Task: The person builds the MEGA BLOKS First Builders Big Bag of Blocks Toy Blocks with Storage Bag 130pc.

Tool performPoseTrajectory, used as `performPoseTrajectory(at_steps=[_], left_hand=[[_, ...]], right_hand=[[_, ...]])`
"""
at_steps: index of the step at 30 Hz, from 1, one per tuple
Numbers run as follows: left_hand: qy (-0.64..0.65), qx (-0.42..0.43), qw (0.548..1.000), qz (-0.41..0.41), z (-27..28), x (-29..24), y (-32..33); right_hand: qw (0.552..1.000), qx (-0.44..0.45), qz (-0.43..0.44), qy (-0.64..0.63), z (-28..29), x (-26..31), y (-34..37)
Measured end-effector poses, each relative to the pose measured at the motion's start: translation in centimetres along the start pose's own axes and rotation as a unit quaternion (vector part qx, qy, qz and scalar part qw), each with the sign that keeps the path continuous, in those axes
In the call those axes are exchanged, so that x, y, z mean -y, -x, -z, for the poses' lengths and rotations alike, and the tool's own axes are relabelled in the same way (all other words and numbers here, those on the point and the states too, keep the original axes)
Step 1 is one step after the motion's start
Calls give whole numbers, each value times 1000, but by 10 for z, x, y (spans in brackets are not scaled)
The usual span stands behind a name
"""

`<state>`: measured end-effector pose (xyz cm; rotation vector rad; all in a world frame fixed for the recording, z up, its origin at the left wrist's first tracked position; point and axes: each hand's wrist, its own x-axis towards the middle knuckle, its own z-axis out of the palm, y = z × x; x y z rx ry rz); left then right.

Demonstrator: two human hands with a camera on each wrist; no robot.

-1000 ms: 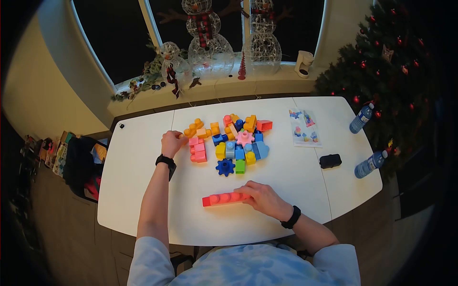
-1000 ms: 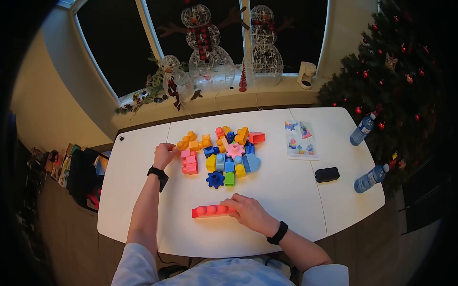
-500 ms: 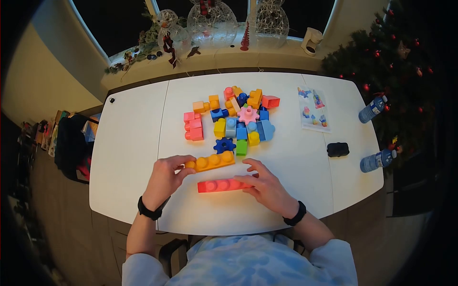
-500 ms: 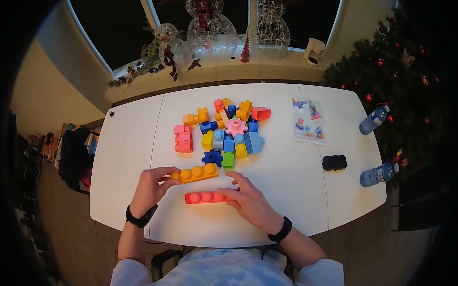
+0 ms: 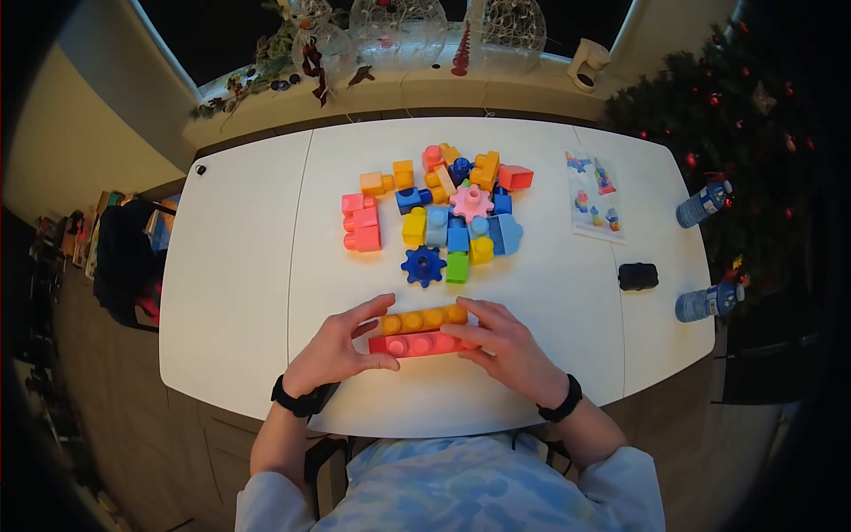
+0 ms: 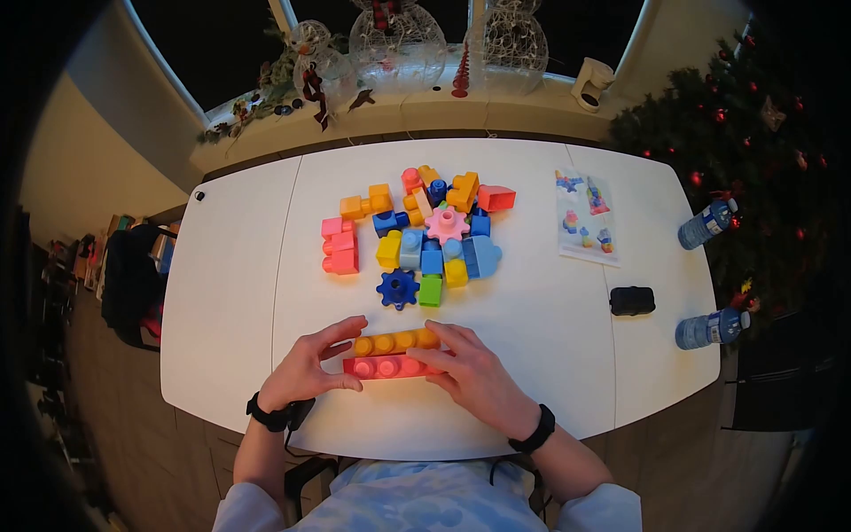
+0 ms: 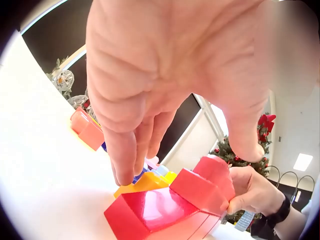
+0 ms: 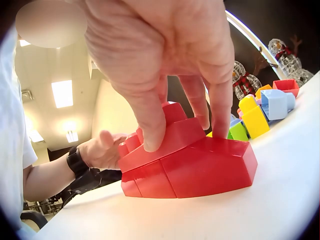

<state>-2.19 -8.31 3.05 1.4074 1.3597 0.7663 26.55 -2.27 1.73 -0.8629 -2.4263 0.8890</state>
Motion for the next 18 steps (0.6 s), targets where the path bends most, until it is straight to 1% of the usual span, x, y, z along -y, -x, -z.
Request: performPoseTrajectory(at_steps=[1, 2, 4, 6, 8, 10, 12, 14, 18], left_hand=[[-32, 3, 999, -26, -2, -2, 2], [-31, 2, 999, -26, -5, -1, 2], [-111, -13, 993, -38, -13, 6, 2], [-120, -16, 992, -36, -16, 10, 0], [-130, -18, 991, -35, -18, 14, -1], [-113, -46, 991, -58, -21, 16, -1], [-122, -48, 989, -61, -22, 15, -1], [-131, -52, 988, -62, -23, 14, 0], [-148, -49, 986, -58, -24, 15, 2]], right_hand=[[1000, -4, 3, 0, 0, 0, -1], [1000, -7, 7, 0, 1, 0, -2], [1000, -3, 3, -1, 1, 1, -4], [1000, -1, -2, -2, 2, 1, -6], [1000, 19, -5, -3, 2, -2, -6], [1000, 21, -18, -6, -3, -6, -4], [999, 22, -31, -10, -4, -7, -5], [997, 17, -52, -60, -3, -5, -7], [998, 14, -45, -47, -2, -6, -8]])
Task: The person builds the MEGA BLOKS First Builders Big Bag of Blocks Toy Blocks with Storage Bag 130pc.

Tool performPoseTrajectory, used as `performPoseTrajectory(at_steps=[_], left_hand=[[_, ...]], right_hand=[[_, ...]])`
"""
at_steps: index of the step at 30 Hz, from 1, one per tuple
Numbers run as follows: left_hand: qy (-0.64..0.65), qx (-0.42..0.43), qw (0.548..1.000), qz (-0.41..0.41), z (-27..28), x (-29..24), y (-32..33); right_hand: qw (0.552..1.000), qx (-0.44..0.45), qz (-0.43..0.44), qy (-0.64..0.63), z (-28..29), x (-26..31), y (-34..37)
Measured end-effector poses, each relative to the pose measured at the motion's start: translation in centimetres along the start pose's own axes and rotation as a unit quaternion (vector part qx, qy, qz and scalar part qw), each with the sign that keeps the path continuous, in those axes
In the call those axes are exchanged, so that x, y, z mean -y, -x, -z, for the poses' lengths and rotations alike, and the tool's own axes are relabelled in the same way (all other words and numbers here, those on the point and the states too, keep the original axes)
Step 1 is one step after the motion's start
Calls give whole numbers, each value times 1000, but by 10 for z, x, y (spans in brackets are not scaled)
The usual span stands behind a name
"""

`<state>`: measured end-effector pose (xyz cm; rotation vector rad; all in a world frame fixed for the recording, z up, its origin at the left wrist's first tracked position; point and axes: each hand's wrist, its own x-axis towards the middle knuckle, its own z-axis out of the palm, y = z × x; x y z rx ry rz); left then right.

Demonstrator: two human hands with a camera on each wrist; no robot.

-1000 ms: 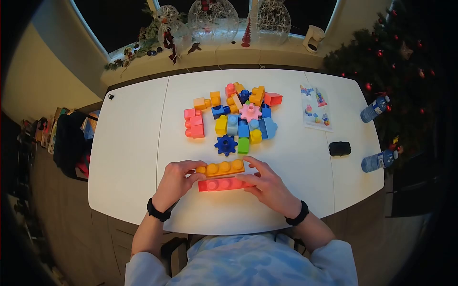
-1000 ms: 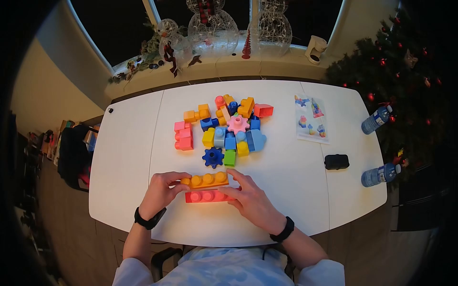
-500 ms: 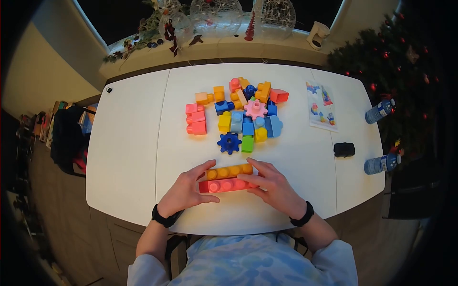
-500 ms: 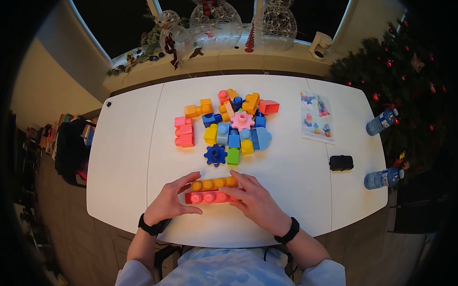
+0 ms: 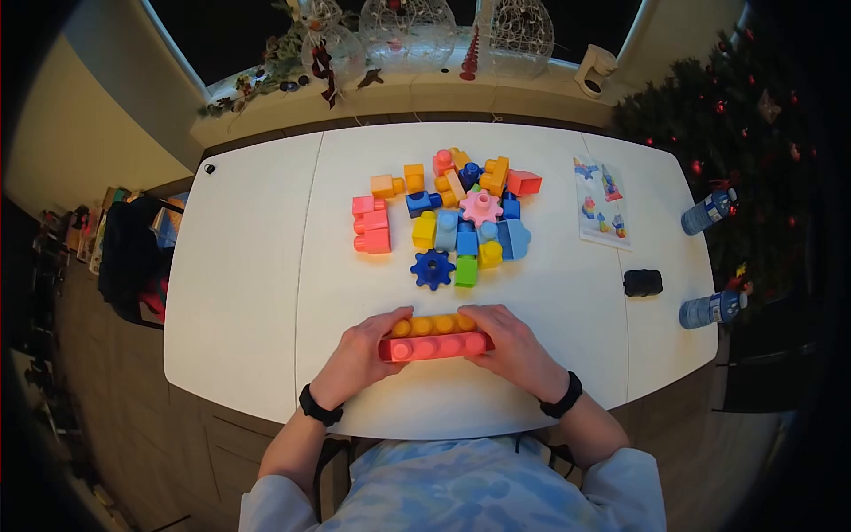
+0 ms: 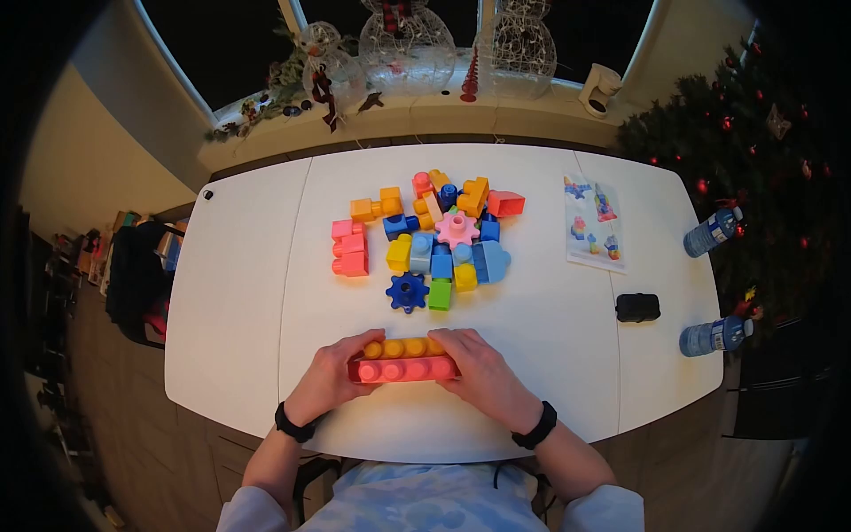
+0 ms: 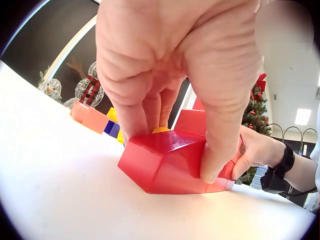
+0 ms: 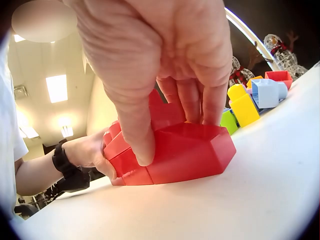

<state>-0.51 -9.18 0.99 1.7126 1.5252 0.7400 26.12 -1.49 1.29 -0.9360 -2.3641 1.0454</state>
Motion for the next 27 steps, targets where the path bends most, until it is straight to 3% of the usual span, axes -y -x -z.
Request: performPoseTrajectory(at_steps=[8, 10, 12, 14, 15, 17, 23, 27], left_hand=[[-28, 34, 999, -5, 17, -4, -1], [-98, 74, 988, -94, 47, -9, -8], [-34, 27, 999, 8, 67, -19, -23], [-79, -86, 993, 5, 73, -4, -46], [-81, -89, 993, 3, 71, 8, -56], [-214, -135, 966, -60, 63, 29, -76], [-223, -189, 956, -13, 42, 40, -89], [-189, -181, 965, -23, 36, 43, -83]], right_hand=[[999, -7, 34, 42, -4, -5, 0], [998, -5, 29, 46, -3, -4, 0], [998, 0, 24, 50, -1, -2, 1], [998, 3, 23, 50, 0, 1, 0], [998, 2, 27, 51, -1, 0, -1], [998, 3, 21, 55, -2, -3, 0], [998, -2, 20, 57, -4, -4, 1], [998, -4, 17, 53, -5, -3, 0]])
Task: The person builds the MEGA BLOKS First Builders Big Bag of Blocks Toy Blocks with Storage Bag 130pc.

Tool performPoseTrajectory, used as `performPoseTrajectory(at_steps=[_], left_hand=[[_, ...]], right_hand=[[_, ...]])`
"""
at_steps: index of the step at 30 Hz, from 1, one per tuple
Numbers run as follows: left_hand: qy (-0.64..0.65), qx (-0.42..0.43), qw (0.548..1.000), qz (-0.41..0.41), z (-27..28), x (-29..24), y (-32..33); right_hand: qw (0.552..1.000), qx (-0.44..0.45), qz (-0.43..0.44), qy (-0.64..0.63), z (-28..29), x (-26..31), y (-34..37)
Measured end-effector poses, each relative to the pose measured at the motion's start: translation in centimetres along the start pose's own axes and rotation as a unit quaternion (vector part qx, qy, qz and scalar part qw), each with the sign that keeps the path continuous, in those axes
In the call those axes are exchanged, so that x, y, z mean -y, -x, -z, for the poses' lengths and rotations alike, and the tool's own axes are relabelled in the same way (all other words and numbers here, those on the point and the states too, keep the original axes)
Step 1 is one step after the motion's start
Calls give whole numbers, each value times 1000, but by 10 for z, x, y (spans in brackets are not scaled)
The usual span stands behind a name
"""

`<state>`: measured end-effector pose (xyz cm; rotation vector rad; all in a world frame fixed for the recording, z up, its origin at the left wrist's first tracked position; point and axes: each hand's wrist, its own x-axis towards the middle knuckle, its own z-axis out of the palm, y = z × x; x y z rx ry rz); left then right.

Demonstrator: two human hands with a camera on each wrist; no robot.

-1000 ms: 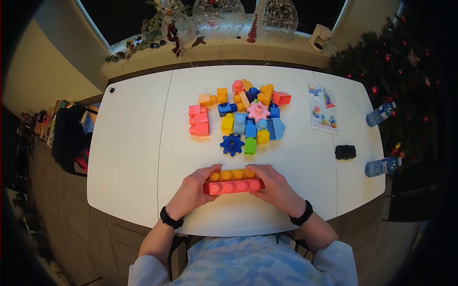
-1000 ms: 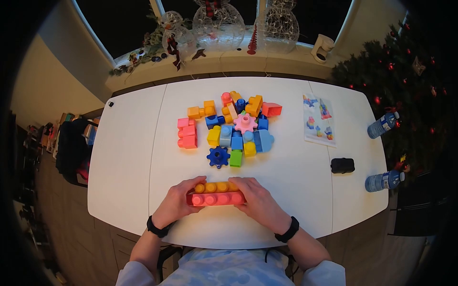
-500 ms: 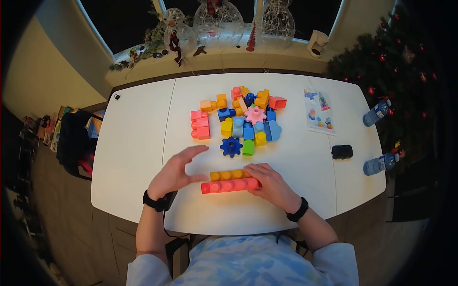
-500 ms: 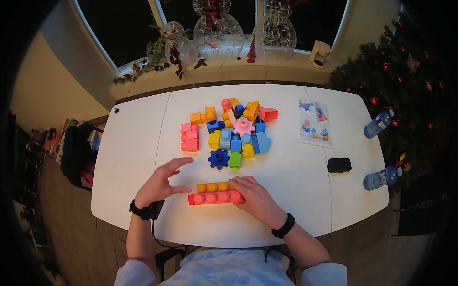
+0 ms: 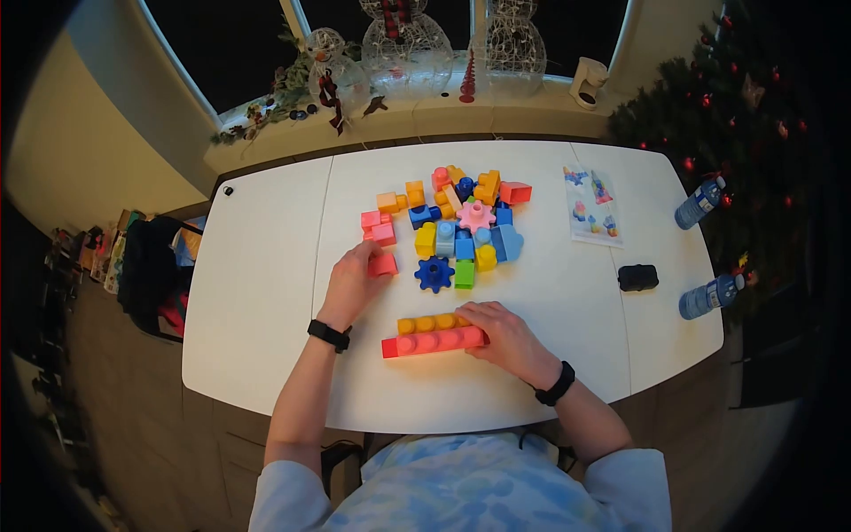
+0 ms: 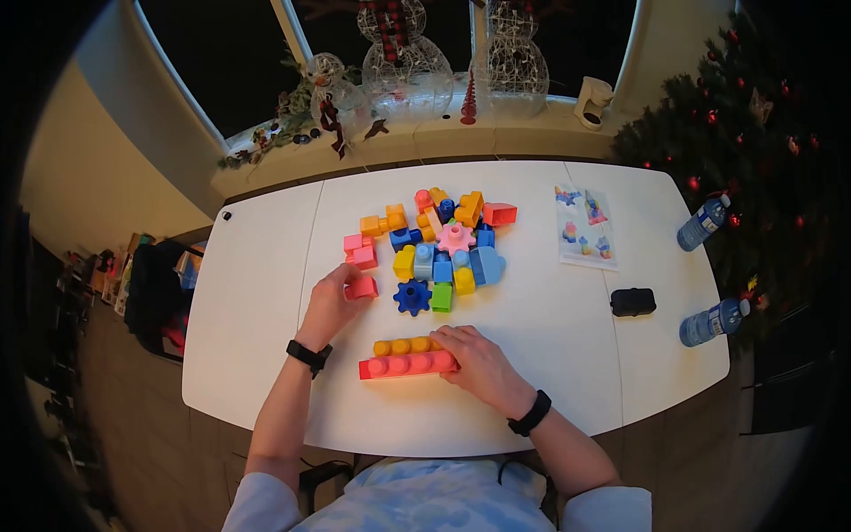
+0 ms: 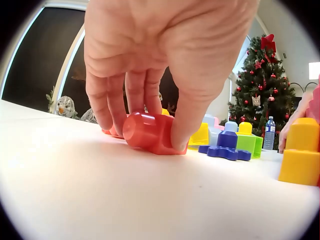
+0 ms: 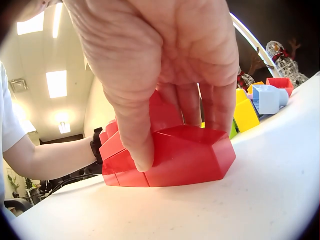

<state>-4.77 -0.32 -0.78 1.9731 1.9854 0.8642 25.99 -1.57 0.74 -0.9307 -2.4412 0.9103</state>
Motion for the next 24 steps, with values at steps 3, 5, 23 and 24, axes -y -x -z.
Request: performPoseTrajectory(at_steps=[3, 5, 23, 24], left_hand=[[36, 53, 995, 73, 17, -11, 10], [112, 53, 992, 24, 35, -18, 23], [245, 228, 942, 3, 50, -61, 84], [245, 229, 942, 3, 47, -63, 85]], right_hand=[[1000, -9, 0, -9, 0, -1, 1], [1000, -12, 2, -5, -1, -1, 2], [1000, -17, -10, -15, -5, -4, 3], [1000, -17, -10, -15, -5, -4, 3]])
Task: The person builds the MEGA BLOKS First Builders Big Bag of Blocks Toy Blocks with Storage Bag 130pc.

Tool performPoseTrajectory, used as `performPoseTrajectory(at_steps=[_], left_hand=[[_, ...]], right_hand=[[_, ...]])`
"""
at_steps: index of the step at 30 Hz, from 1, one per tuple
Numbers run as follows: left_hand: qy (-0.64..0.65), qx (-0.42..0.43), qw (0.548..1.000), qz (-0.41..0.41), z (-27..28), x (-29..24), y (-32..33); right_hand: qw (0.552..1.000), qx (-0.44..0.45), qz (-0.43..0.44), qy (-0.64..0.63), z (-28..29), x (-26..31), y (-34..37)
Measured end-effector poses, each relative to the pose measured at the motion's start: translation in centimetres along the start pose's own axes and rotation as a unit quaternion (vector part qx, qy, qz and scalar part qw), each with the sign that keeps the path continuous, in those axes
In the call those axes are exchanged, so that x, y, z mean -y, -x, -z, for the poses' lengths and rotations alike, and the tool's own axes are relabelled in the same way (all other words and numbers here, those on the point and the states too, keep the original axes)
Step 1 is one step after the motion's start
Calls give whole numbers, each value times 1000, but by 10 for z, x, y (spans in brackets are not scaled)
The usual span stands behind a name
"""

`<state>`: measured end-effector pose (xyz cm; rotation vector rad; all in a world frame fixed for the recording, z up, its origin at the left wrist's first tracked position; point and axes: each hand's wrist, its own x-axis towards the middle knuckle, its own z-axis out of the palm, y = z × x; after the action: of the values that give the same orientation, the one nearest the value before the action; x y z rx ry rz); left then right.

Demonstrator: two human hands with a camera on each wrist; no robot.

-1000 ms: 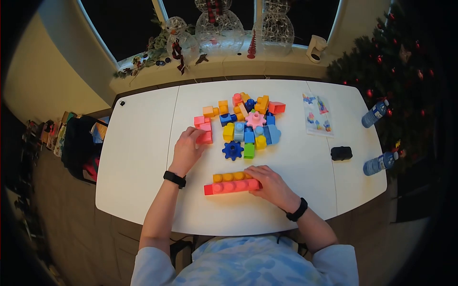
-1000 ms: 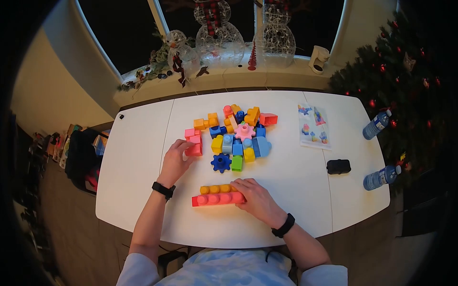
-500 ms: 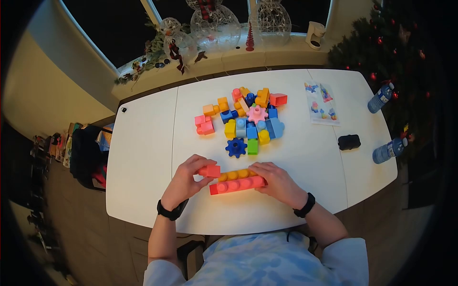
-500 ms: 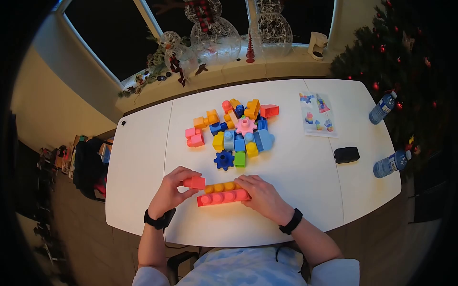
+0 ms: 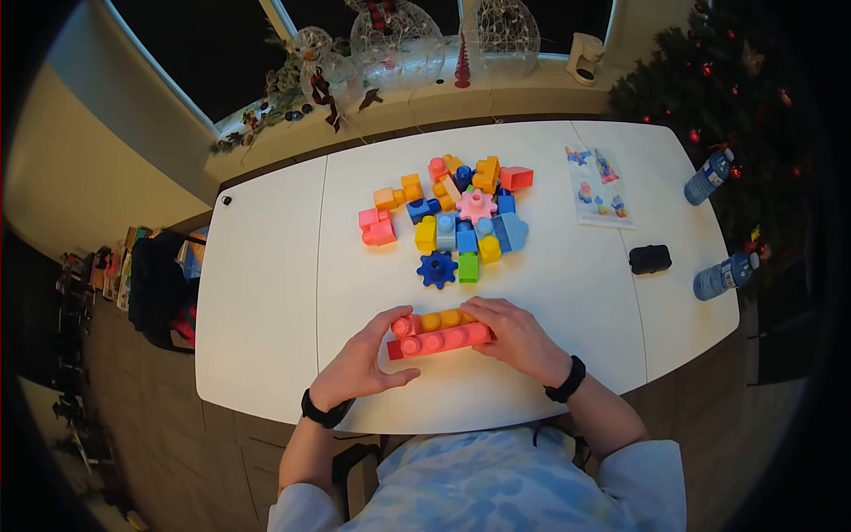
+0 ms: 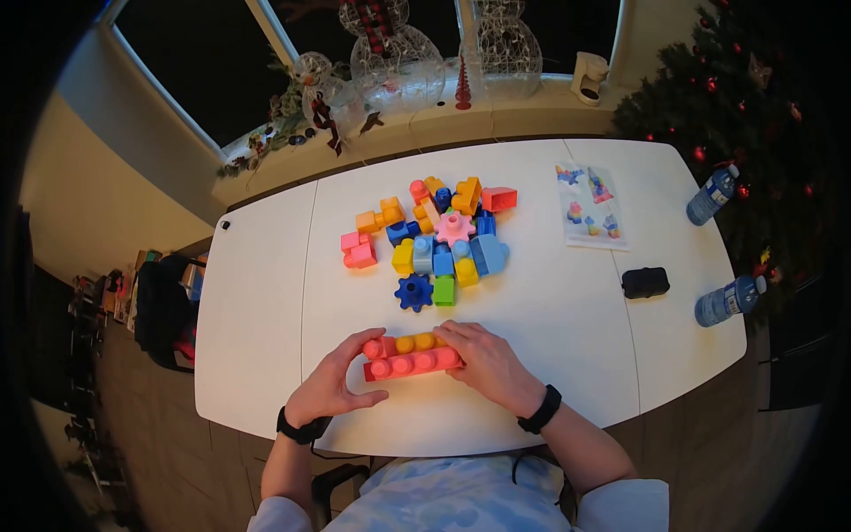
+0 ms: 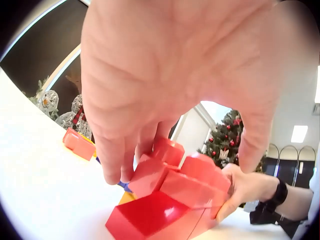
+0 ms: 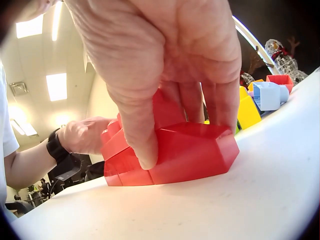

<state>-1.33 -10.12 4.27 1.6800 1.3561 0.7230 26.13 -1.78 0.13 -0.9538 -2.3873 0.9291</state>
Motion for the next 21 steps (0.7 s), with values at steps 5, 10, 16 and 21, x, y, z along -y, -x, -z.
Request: performPoseTrajectory(at_steps=[5, 10, 16, 21], left_hand=[[-103, -61, 993, 13, -20, 13, -5], [-130, -70, 989, -2, -20, 19, -8], [-137, -69, 988, -2, -19, 17, -11], [-131, -79, 988, -7, -21, 18, -10]], right_hand=[[1000, 8, -15, -3, 0, 2, 0], [1000, 8, -3, 0, -1, -1, -1], [1000, -2, 2, 4, -4, -2, -1], [1000, 2, -1, 15, -5, -1, -1]])
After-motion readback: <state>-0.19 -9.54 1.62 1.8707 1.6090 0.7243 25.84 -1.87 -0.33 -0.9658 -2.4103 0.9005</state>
